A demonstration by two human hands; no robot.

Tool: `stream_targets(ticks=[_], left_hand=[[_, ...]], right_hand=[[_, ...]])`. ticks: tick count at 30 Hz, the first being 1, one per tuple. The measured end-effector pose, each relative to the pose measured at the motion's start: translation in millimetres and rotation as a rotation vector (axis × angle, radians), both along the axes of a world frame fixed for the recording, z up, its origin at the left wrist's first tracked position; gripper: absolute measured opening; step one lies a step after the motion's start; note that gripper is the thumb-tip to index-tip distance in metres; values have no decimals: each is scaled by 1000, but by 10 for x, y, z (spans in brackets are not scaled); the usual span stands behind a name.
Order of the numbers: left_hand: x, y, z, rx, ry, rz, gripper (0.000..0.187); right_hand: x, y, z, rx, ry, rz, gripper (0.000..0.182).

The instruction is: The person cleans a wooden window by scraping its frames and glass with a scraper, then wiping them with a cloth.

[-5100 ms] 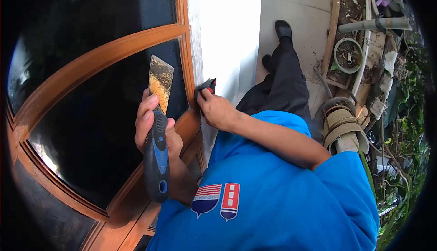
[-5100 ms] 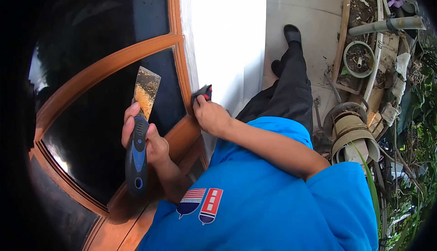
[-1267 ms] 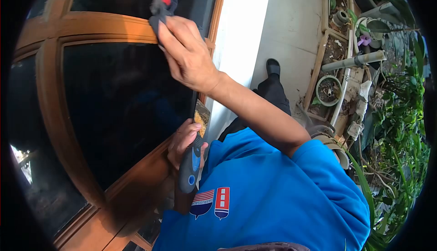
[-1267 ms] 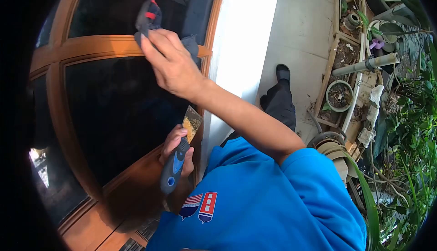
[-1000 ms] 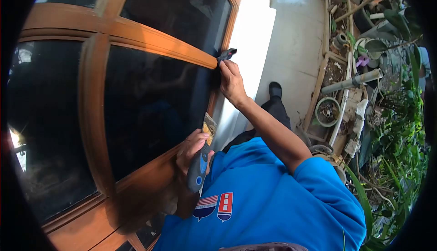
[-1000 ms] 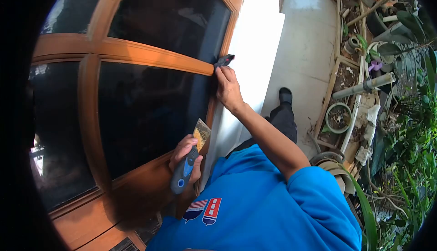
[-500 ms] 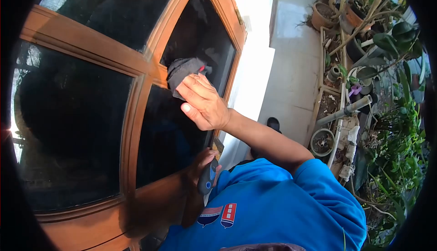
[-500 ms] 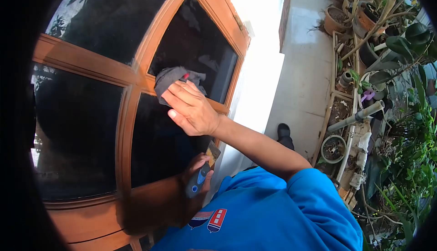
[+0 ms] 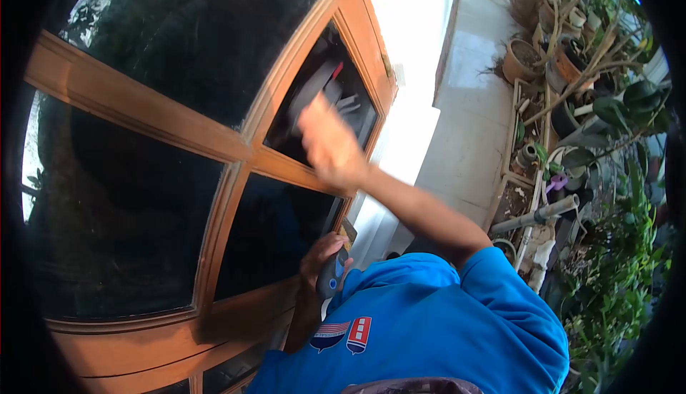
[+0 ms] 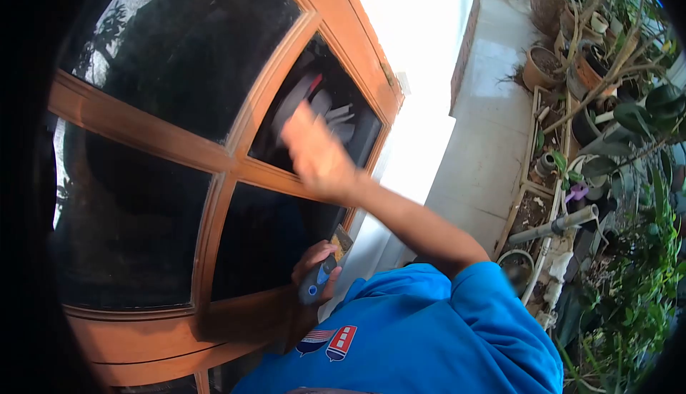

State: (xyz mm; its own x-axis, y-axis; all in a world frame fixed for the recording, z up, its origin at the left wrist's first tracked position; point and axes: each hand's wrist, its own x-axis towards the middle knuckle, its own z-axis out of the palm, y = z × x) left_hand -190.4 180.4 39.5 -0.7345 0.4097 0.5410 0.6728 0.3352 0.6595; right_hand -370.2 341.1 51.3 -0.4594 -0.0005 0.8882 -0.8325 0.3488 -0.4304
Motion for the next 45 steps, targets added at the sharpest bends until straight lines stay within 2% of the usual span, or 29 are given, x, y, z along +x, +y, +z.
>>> stream_targets(ticks=[1,3,4,7,9,11,12,13,15,16,17,18,21,22,23,25,28,31,32,34,39,42,43,45], left_hand=[[-40,35,-19,1,3,23,40],[-66,65,28,-32,15,73,42],[-65,85,67,-48,27,102,43],[-37,136,187,-86,41,204,48],[34,177,200,-87,25,262,52],[43,218,175,-84,27,292,54],[37,215,130,-86,20,302,54],[43,238,101,-89,10,314,55],[42,318,171,-55,32,333,51],[34,350,199,-36,51,343,50],[55,363,221,-36,67,365,47],[76,370,240,-35,86,386,45],[143,421,165,-4,115,445,42],[130,433,134,6,124,462,41],[89,461,119,9,124,445,41],[90,485,114,-2,106,421,40],[66,528,240,-57,169,403,40],[146,508,273,-37,194,429,40],[170,497,247,-35,194,442,40],[238,444,194,-38,185,461,39],[311,397,198,-36,200,474,41],[247,383,225,-43,202,450,44],[239,391,233,-46,192,434,45],[200,419,268,-62,212,410,42]], right_hand=[[215,-31,81,186,-12,85,45],[290,-40,53,113,169,188,44],[188,40,159,32,156,159,39],[-486,295,506,-303,46,-136,43],[-603,416,843,-240,-12,13,44],[-327,177,673,-1,197,11,42],[-11,88,732,138,165,25,38],[215,-10,760,134,208,167,34],[95,161,930,152,277,162,30],[-157,217,883,120,398,69,31],[-395,382,943,154,294,144,30],[-641,502,963,80,376,-71,28],[-1070,786,1009,-59,267,-170,23],[-882,756,1046,-13,161,-69,23],[-759,624,1014,-4,274,19,22],[-362,439,978,224,469,66,21],[-542,575,1087,204,452,200,20],[-1092,905,1113,136,302,-282,11],[-1245,1015,1096,172,386,-289,14],[-1253,1016,1087,168,371,-260,20],[-990,761,1098,3,252,-213,23],[-432,472,1096,180,275,-14,25],[-224,351,1123,216,270,85,31],[40,132,1116,130,175,133,38]])
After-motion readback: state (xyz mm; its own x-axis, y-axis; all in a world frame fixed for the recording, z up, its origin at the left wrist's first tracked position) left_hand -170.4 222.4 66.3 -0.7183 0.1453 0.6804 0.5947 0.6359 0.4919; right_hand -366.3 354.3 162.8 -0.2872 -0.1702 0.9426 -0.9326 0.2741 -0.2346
